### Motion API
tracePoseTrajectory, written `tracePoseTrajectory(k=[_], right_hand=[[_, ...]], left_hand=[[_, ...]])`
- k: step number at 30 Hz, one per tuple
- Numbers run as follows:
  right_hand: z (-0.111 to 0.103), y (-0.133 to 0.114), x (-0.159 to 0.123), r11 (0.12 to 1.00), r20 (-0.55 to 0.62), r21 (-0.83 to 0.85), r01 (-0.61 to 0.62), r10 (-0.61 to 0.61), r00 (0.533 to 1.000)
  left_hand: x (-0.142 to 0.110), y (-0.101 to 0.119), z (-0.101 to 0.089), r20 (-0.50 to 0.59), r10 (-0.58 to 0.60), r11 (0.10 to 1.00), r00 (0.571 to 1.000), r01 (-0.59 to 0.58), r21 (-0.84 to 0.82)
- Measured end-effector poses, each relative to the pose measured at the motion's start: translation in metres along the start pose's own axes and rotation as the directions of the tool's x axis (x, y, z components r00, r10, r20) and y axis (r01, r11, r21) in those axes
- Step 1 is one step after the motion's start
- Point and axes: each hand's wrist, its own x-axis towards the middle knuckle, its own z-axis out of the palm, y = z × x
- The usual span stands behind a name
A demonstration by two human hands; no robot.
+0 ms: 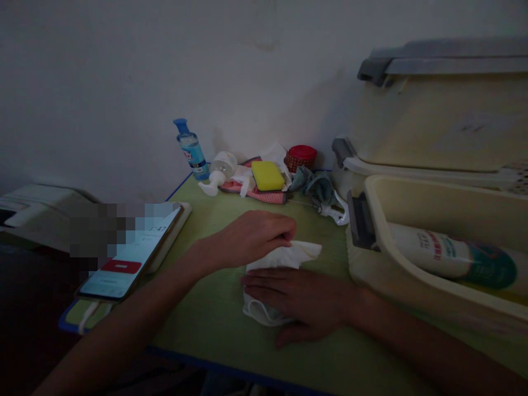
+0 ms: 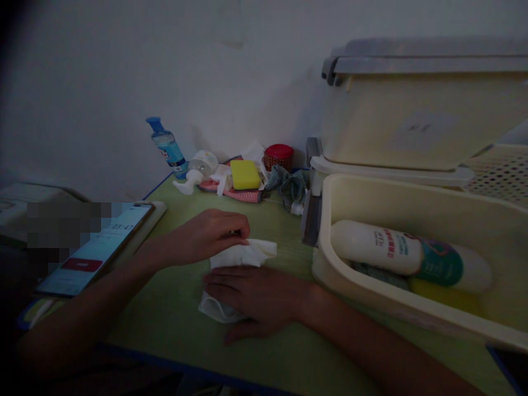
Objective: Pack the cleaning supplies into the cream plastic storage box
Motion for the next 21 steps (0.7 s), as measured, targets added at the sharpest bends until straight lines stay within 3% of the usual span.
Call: tracePoseTrajectory(k=[7, 13, 21], right_hand=[[0.001, 0.002, 0.001, 0.998, -0.008, -0.052, -0.019, 0.019, 1.000], [0.007, 0.000, -0.002, 0.997, 0.034, -0.029, -0.078, 0.079, 0.996], [0.011, 0.002, -0.004, 0.999, 0.084, -0.020, -0.046, 0.047, 0.995]], left_hand=[[-0.006, 0.005, 0.000, -0.019, 0.021, 1.000, 1.000, -0.021, -0.004], [-0.025, 0.012, 0.006, -0.059, 0.037, 0.991, 0.998, -0.044, -0.127], [-0.030, 0.011, 0.012, -0.058, 0.015, 0.972, 0.998, -0.028, -0.234]])
